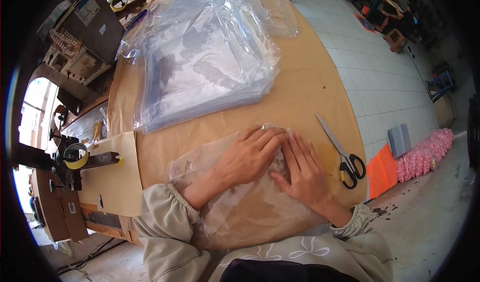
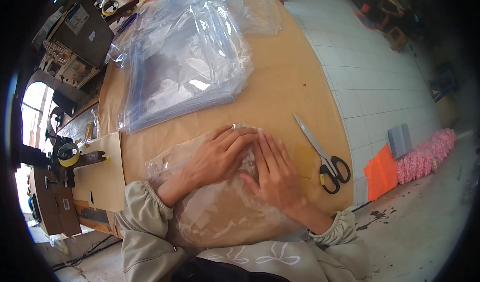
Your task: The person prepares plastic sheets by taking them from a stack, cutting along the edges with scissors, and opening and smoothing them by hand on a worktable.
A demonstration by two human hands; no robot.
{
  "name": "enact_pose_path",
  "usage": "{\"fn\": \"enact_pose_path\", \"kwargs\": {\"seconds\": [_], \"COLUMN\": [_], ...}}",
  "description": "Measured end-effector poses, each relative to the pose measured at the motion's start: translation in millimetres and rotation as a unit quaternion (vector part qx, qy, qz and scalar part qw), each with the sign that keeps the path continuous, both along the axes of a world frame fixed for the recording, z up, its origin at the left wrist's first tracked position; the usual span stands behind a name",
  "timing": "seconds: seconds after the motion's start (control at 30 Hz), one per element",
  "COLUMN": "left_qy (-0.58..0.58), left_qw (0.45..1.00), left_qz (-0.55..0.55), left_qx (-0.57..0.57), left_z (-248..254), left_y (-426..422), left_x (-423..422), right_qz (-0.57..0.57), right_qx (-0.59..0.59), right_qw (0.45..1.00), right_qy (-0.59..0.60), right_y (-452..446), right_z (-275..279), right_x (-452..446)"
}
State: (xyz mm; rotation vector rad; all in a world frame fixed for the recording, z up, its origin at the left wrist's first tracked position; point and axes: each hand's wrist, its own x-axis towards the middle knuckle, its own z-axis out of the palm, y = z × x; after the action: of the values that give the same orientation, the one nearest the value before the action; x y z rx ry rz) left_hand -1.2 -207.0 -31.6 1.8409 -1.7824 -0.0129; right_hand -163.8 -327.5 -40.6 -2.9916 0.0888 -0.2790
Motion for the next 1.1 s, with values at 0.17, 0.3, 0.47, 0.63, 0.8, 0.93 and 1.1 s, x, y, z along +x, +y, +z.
{"fn": "enact_pose_path", "kwargs": {"seconds": [0.17,0.3,0.47,0.63,0.8,0.93,1.1], "left_qy": [-0.037,-0.069,-0.061,-0.088,-0.07,-0.135,-0.089], "left_qw": [0.997,0.988,0.979,0.98,0.982,0.975,0.893], "left_qz": [0.009,0.04,0.098,0.146,0.142,0.177,0.426], "left_qx": [0.074,0.13,0.168,0.103,0.104,0.003,0.111], "left_z": [-1.1,0.4,3.6,-8.4,-2.2,3.1,30.1], "left_y": [0.5,-0.4,-5.5,-13.4,-29.5,9.3,143.5], "left_x": [-2.5,-8.9,-23.2,-31.3,-21.0,-24.9,-77.2], "right_qz": [-0.004,-0.037,-0.059,-0.051,-0.085,-0.146,-0.205], "right_qx": [-0.004,0.042,0.011,0.034,0.068,-0.017,-0.009], "right_qw": [0.998,0.994,0.992,0.993,0.994,0.988,0.975], "right_qy": [0.068,0.091,0.115,0.105,0.003,-0.052,-0.081], "right_y": [23.2,29.2,37.5,40.0,39.3,38.8,39.5], "right_z": [12.8,16.4,20.7,22.2,15.8,3.9,-0.5], "right_x": [-37.2,-54.1,-66.6,-77.2,-76.4,-71.5,-63.6]}}
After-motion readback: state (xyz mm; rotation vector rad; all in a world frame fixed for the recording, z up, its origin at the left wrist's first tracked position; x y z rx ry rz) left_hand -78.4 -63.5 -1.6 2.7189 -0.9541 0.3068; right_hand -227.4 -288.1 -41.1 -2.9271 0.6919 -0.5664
